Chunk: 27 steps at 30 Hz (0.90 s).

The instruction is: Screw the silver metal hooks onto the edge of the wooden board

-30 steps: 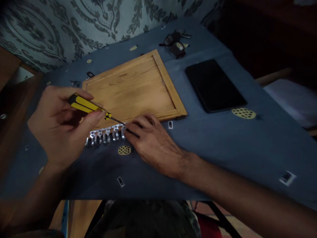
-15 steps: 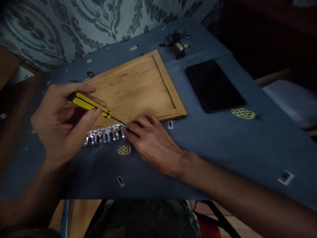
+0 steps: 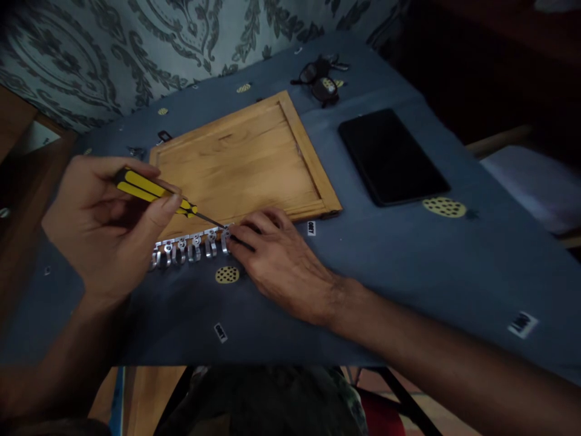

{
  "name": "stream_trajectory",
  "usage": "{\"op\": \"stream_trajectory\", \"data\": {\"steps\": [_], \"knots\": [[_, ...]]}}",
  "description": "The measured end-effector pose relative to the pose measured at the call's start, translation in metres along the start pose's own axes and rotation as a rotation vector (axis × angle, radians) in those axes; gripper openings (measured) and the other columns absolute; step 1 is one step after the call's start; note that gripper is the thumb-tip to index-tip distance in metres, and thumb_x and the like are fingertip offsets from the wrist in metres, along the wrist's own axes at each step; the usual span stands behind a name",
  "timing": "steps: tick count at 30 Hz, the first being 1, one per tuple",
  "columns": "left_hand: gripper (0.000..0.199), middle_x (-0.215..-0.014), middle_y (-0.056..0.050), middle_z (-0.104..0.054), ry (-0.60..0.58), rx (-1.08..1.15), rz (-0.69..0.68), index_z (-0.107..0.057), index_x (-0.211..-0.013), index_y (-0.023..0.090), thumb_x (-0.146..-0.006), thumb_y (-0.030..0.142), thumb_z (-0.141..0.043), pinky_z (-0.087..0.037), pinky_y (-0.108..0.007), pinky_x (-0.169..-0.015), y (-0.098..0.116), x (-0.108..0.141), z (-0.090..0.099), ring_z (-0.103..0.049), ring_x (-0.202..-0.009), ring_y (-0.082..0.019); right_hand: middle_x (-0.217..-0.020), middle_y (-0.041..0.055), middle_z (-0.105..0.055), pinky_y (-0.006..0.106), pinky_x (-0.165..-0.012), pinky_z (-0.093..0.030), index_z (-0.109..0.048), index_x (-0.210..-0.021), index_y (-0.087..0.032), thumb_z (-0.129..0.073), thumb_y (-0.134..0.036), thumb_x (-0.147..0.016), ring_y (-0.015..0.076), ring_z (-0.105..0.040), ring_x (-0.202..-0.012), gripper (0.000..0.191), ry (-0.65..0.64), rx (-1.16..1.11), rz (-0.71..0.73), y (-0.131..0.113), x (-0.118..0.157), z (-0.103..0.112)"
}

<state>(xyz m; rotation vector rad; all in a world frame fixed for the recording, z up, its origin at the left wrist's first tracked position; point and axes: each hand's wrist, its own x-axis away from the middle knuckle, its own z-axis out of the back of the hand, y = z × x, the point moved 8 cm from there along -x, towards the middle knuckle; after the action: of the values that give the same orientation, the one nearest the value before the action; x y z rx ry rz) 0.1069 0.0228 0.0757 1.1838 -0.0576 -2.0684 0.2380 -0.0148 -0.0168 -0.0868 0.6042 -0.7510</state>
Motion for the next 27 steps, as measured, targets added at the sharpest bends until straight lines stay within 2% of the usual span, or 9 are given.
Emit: {"op": "stream_trajectory", "data": {"steps": [5,9,15,19,27], "knots": [[0.024,-0.088,0.005,-0.067,-0.006,0.035,0.09,-0.069,-0.101,0.03,-0.081,0.021,-0.08,-0.063,-0.022,-0.063,-0.0057,-0.0003,-0.0014,-0.069,-0.072,-0.01,-0.117,0.0087,-0.075,0.05,-0.098,-0.047,-0.072,-0.11,-0.021,-0.05,-0.007,-0.093,0.0272,-0.06,-0.11,0.031,-0.028,-0.005,-0.011,0.001,-0.0002,-0.002],[0.025,-0.081,0.007,-0.065,0.006,0.039,0.03,-0.067,-0.097,0.026,-0.078,0.021,-0.083,-0.06,-0.019,-0.059,-0.0037,-0.0008,-0.0008,-0.067,-0.067,-0.008,-0.118,0.0087,-0.075,0.049,-0.098,-0.047,-0.072,-0.111,-0.02,-0.051,-0.007,-0.093,0.0269,-0.06,-0.11,0.031,-0.026,-0.001,-0.014,0.0014,-0.0001,-0.002],[0.027,-0.078,0.008,-0.066,-0.036,-0.029,0.04,-0.064,-0.093,0.025,-0.078,0.031,-0.085,-0.055,-0.022,-0.054,-0.0023,-0.0006,-0.0002,-0.066,-0.063,-0.01,-0.119,0.0085,-0.075,0.05,-0.098,-0.048,-0.073,-0.111,-0.021,-0.051,-0.006,-0.091,0.0273,-0.061,-0.111,0.033,-0.03,0.012,-0.006,0.0009,-0.0001,-0.0025],[0.024,-0.076,0.008,-0.063,-0.083,0.039,0.106,-0.063,-0.092,0.023,-0.081,0.029,-0.083,-0.059,-0.021,-0.059,-0.0049,-0.0015,-0.004,-0.064,-0.064,-0.009,-0.118,0.0096,-0.076,0.048,-0.097,-0.048,-0.073,-0.109,-0.018,-0.052,-0.006,-0.093,0.0272,-0.061,-0.108,0.029,0.0,0.016,0.003,0.0001,-0.0001,-0.0014],[0.023,-0.083,0.006,-0.065,-0.127,0.093,0.11,-0.065,-0.099,0.023,-0.083,0.024,-0.081,-0.061,-0.021,-0.066,-0.0061,-0.0057,-0.0085,-0.067,-0.071,-0.009,-0.117,0.0102,-0.075,0.048,-0.098,-0.044,-0.073,-0.111,-0.016,-0.057,-0.004,-0.088,0.0273,-0.059,-0.109,0.031,0.002,-0.023,0.001,0.0012,0.0005,-0.0023]]}}
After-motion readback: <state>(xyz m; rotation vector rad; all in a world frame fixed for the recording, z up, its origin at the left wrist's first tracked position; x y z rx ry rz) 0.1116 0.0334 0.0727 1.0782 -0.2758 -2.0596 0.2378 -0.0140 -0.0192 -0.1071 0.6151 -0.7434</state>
